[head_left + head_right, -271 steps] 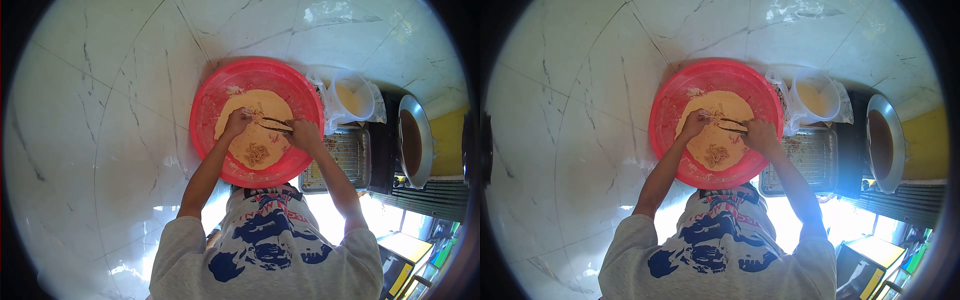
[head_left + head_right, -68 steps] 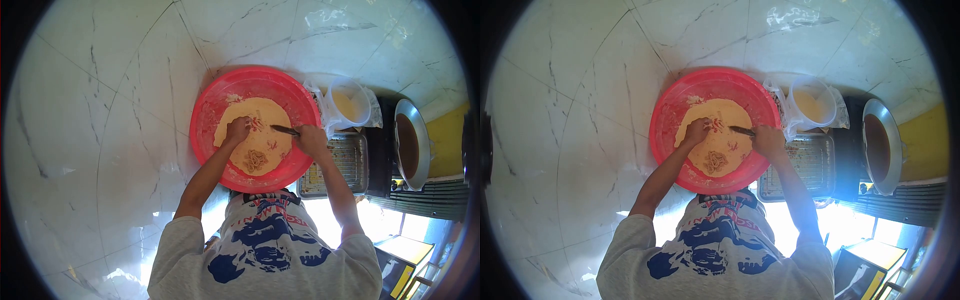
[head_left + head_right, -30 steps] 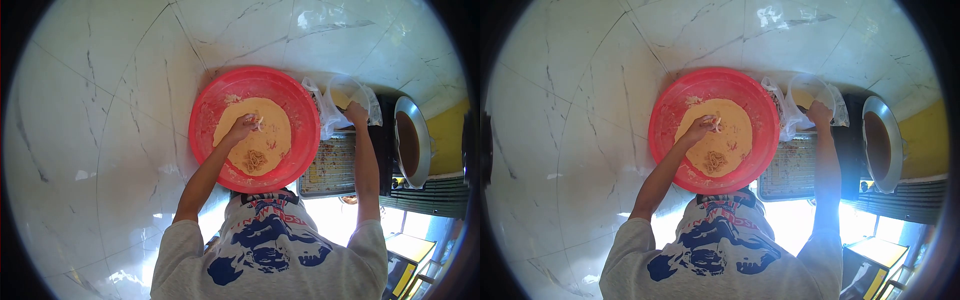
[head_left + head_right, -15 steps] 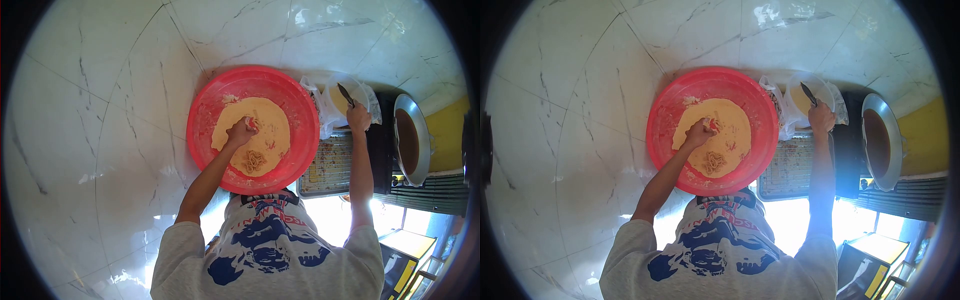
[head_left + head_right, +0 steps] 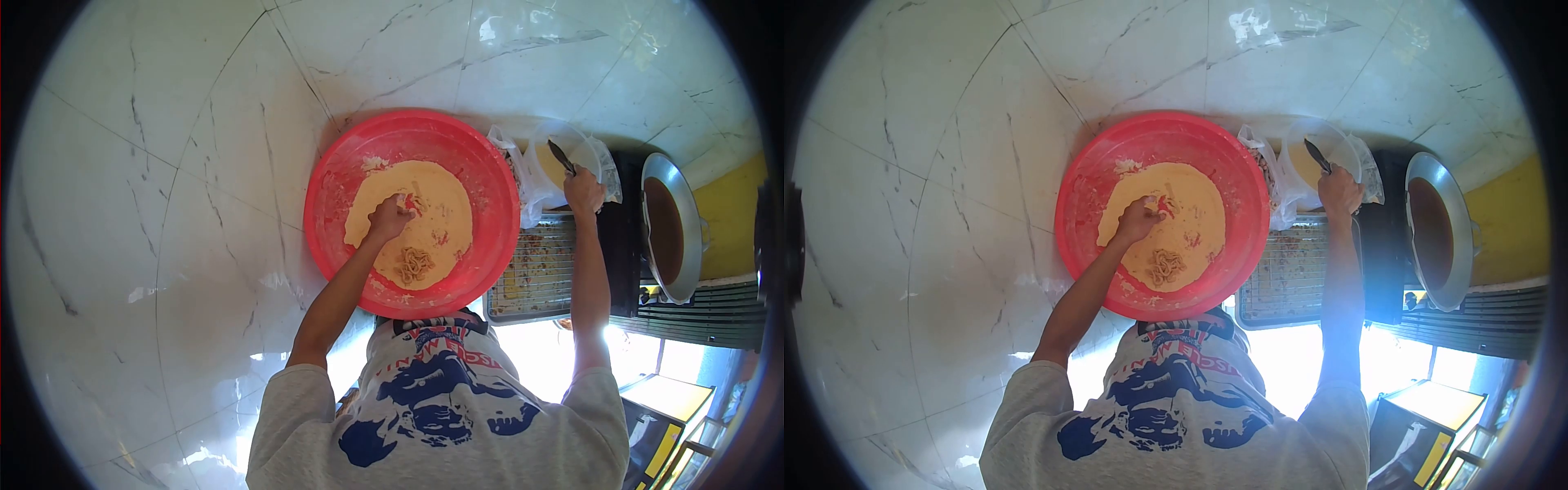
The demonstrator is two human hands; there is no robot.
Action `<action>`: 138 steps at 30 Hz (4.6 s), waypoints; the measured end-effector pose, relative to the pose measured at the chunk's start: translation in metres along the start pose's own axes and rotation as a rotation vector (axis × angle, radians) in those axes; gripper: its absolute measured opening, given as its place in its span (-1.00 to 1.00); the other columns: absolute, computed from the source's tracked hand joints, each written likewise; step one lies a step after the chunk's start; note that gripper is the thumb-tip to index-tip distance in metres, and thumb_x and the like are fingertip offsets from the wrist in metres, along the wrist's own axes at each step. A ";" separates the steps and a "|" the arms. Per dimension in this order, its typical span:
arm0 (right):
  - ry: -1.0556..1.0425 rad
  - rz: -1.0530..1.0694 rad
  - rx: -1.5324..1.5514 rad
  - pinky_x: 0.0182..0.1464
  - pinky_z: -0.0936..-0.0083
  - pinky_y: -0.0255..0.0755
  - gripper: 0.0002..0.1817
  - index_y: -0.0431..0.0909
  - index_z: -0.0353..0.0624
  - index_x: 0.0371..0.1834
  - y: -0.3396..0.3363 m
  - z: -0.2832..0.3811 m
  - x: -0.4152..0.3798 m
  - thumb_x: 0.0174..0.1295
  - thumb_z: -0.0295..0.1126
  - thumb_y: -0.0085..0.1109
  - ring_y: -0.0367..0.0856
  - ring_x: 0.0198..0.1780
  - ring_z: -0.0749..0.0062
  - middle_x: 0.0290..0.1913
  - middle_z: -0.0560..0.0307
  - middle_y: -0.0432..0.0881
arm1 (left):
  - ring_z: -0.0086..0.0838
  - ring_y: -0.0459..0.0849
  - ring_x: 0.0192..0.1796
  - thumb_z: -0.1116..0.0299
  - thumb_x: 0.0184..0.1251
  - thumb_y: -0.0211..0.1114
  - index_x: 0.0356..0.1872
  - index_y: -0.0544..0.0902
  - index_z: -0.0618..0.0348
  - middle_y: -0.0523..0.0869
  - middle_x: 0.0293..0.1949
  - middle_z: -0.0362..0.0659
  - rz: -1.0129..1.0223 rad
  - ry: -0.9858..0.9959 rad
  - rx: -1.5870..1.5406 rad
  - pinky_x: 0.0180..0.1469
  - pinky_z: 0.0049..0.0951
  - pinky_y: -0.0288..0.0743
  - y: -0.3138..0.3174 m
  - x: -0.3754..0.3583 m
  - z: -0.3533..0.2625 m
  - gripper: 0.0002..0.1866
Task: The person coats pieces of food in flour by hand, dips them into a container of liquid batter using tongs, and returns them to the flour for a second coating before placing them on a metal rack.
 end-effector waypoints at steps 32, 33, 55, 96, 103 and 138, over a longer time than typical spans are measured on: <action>-0.065 -0.075 0.085 0.14 0.07 0.33 -0.64 0.65 0.01 0.02 -0.008 -0.006 -0.003 0.25 -0.10 0.15 0.67 -0.06 -0.05 -0.15 -0.08 0.71 | -0.37 0.77 -0.21 0.27 0.09 0.49 0.08 0.59 0.39 0.78 -0.29 0.04 -0.024 0.062 -0.178 -0.14 -0.44 0.59 0.002 0.002 0.004 -0.45; -0.058 -0.125 0.101 0.13 0.10 0.32 -0.66 0.66 0.02 0.00 -0.013 -0.007 -0.005 0.24 -0.11 0.16 0.68 -0.08 -0.02 -0.17 -0.07 0.72 | -0.37 0.77 -0.21 0.26 0.09 0.50 0.04 0.62 0.38 0.78 -0.29 0.03 -0.017 0.069 -0.162 -0.14 -0.44 0.59 0.002 0.005 0.005 -0.48; -0.163 -0.091 0.034 -0.03 0.09 0.44 -0.66 0.69 0.02 -0.04 -0.046 0.000 -0.008 0.18 -0.12 0.23 0.71 -0.17 -0.01 -0.29 -0.04 0.73 | -0.51 0.73 -0.18 0.23 0.34 0.25 -0.21 0.76 0.04 0.79 -0.29 -0.28 0.034 0.094 -0.142 -0.07 -0.45 0.50 0.013 0.011 0.013 -0.81; -0.695 0.176 0.403 -0.23 0.12 0.55 -0.73 0.67 -0.08 -0.15 -0.014 0.179 -0.171 0.10 -0.25 0.28 0.70 -0.24 0.07 -0.27 0.04 0.69 | -0.55 0.65 -0.21 0.28 0.28 0.38 -0.22 0.67 0.30 0.72 -0.35 -0.16 -0.173 0.384 -0.531 -0.09 -0.51 0.48 -0.015 0.008 -0.019 -0.75; -0.677 0.214 0.338 -0.23 0.14 0.56 -0.72 0.65 -0.04 -0.12 -0.001 0.184 -0.170 0.12 -0.22 0.26 0.70 -0.25 0.09 -0.27 0.05 0.69 | -0.55 0.64 -0.20 0.29 0.30 0.36 -0.19 0.66 0.29 0.73 -0.30 -0.17 -0.185 0.393 -0.553 -0.05 -0.50 0.47 -0.022 0.000 -0.027 -0.75; -0.029 0.087 0.015 0.03 0.07 0.52 -0.65 0.66 0.03 0.04 -0.005 -0.014 0.000 0.21 -0.20 0.14 0.68 0.00 -0.05 -0.06 -0.06 0.71 | -0.37 0.56 0.11 0.40 0.26 0.18 -0.19 0.71 -0.05 0.69 -0.19 -0.21 -0.095 0.527 0.823 0.43 0.23 -0.10 0.033 0.027 -0.041 -0.82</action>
Point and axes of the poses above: each hand's wrist, its own x-axis towards the middle knuckle, its own y-axis out of the palm, z = x × y, the point moved 8 cm from there along x, towards the middle knuckle
